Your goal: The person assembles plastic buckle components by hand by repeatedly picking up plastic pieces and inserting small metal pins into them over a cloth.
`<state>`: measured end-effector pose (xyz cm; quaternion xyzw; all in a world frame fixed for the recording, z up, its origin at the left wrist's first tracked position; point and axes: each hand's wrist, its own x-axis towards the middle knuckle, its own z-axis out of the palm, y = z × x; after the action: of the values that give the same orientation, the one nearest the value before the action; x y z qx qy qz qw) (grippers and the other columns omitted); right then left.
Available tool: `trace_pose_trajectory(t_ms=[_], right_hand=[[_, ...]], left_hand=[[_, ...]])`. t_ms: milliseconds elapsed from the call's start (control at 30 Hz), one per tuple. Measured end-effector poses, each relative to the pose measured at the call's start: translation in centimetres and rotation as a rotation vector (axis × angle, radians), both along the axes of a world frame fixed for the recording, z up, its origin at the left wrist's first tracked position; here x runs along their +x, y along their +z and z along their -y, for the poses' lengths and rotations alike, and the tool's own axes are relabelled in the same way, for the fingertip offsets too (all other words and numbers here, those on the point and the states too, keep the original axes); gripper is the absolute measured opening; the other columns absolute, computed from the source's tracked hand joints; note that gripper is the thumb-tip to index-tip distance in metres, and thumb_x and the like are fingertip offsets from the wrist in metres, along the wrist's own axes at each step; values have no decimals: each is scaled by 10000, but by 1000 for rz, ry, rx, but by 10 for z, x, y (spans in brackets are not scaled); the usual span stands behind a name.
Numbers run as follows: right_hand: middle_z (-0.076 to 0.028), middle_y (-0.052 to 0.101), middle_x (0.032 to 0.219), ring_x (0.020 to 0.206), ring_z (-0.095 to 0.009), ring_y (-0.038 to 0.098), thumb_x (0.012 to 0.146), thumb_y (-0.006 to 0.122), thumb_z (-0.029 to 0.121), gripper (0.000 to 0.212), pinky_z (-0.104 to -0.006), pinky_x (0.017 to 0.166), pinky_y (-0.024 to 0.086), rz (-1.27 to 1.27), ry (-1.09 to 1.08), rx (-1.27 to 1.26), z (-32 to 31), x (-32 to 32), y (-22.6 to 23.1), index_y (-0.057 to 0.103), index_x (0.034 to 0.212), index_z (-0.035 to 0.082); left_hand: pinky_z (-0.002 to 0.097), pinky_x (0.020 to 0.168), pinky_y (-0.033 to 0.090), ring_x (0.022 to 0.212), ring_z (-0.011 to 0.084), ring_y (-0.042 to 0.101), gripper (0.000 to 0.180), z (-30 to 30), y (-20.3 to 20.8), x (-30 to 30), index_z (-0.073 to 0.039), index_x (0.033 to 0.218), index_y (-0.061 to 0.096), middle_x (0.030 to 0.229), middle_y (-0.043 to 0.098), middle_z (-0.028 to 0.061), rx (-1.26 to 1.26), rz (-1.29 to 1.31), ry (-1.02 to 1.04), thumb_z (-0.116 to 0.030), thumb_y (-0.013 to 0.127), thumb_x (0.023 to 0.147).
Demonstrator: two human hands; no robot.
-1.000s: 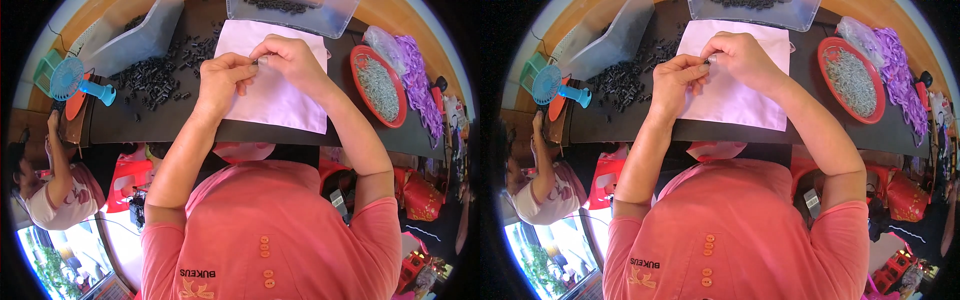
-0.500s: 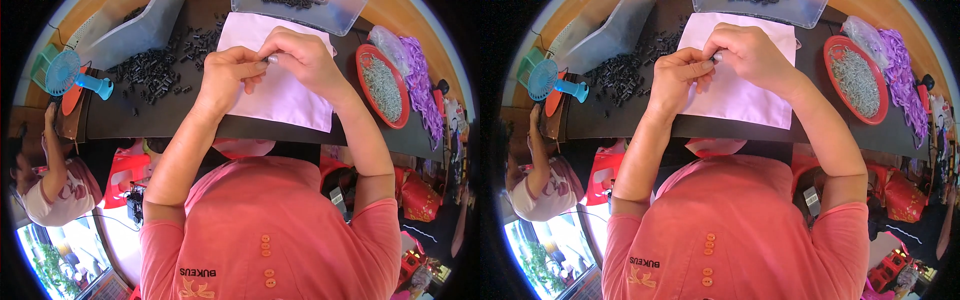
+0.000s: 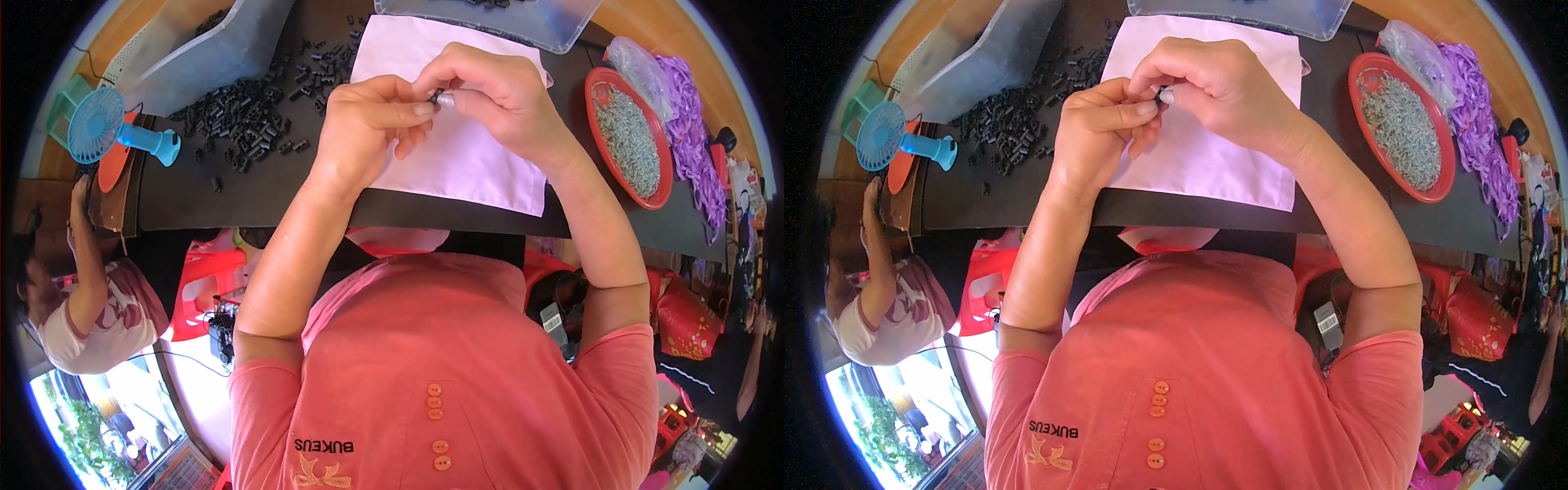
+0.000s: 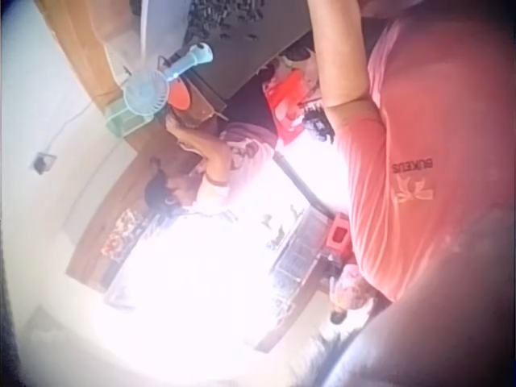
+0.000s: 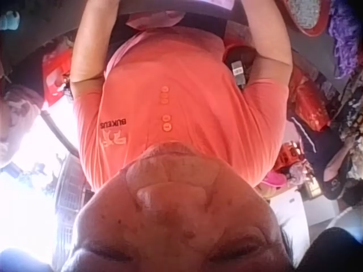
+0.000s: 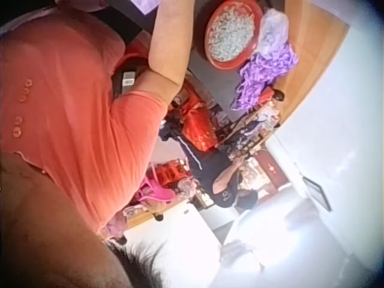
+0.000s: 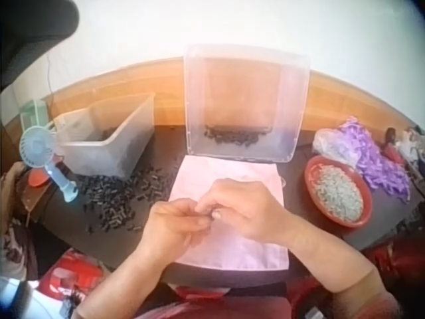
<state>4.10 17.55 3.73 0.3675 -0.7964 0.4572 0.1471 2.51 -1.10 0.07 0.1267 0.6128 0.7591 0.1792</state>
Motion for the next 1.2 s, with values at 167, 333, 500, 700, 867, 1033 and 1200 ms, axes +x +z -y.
trace_pose_trajectory(t_ms=[167, 333, 500, 700, 867, 1033, 1200], right_hand=[[-92, 658, 865, 805, -255, 652, 738, 556, -70, 231, -325, 695, 525, -161, -20, -49, 0, -1, -11, 642, 926, 32], [-72, 634, 823, 826, -287, 621, 738, 659, 137, 157, -384, 727, 494, -370, -83, 71, 1, -11, -18, 618, 883, 95], [-75, 607, 814, 776, -257, 606, 760, 589, 20, 186, -336, 654, 496, -442, -77, 112, 2, -3, -17, 624, 937, 66], [-65, 650, 845, 789, -148, 644, 773, 568, -91, 374, -254, 722, 514, -15, -81, -102, 1, -4, -23, 640, 1103, 70], [-38, 653, 850, 802, -108, 627, 815, 618, -30, 254, -241, 724, 502, 171, -68, -101, 3, -6, -27, 656, 1060, 22], [-57, 676, 803, 774, -119, 634, 837, 635, 28, 118, -252, 741, 504, 211, -20, -248, 6, -8, -26, 673, 944, -3], [-31, 680, 823, 792, -106, 622, 877, 614, 63, 119, -250, 758, 503, 429, -77, -273, 5, -11, -26, 683, 921, -24]], left_hand=[[269, 458, 388, 570, 178, 580, 129, 3, -6, -8, 64, 916, 647, 734, 634, 111, 254, 265, -181, -37, 643, 835], [243, 453, 380, 511, 153, 542, 129, -4, 4, 2, 71, 910, 645, 700, 630, 112, 110, 143, 30, -42, 641, 848], [231, 440, 339, 476, 127, 491, 113, -9, 5, 4, 70, 858, 651, 662, 604, 93, 86, 66, 52, -37, 629, 827], [209, 424, 293, 445, 88, 445, 97, -8, 4, 4, 41, 815, 661, 605, 575, 69, 63, 12, 145, -48, 635, 789], [219, 404, 293, 427, 109, 446, 93, -5, 1, 0, 33, 782, 657, 587, 570, 71, 140, 41, 172, -58, 641, 780], [238, 409, 318, 460, 139, 489, 100, -1, -2, -4, 38, 788, 661, 631, 588, 94, 219, 172, 115, -59, 642, 772], [238, 420, 327, 477, 142, 504, 115, -3, -1, -2, 43, 807, 667, 640, 593, 95, 200, 141, 100, -69, 647, 787]])
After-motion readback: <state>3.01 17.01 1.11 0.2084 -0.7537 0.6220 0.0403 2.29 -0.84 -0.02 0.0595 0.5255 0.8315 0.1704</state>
